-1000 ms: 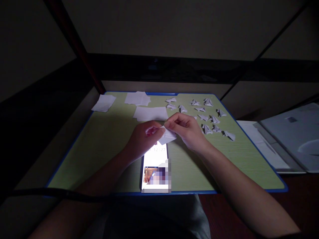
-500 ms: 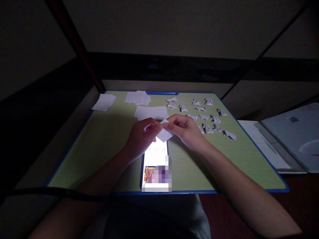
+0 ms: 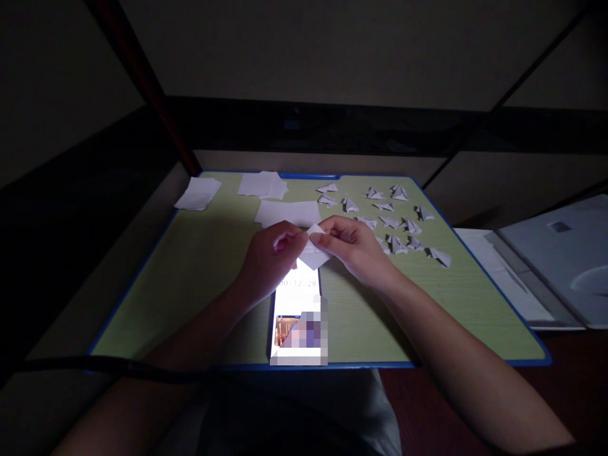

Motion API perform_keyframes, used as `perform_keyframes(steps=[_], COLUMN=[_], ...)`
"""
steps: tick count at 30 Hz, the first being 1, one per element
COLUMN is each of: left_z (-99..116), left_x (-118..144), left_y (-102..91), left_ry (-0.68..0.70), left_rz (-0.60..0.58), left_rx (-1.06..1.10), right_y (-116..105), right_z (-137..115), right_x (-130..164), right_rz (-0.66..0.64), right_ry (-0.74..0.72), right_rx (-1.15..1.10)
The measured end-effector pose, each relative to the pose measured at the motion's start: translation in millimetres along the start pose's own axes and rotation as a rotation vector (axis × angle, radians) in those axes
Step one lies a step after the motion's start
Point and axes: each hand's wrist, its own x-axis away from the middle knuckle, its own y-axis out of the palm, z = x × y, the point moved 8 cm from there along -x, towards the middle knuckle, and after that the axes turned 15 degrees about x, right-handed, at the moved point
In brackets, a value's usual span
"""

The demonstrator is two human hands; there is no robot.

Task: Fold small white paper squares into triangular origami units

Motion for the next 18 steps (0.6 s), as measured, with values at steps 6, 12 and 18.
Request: perform_keyframes(steps=[6, 12, 18], left_z=[0.2, -0.4, -0.3], left_x=[-0.5, -0.5, -1.4], left_y=[-1.9, 1.1, -3.9], left_ry=[-0.003, 0.008, 0.050], left_rz=[0.017, -0.019, 0.031], left_rx=[0.007, -0.021, -0.089], right_y=[-2.3, -5.1, -3.0], right_z=[-2.0, -3.1, -2.5], right_x=[0.4, -0.3, -1.1], right_rz=[0.011, 0.054, 0.036], right_ry=[-0.011, -0.022, -0.023], right_rx=[0.047, 0.057, 0.041])
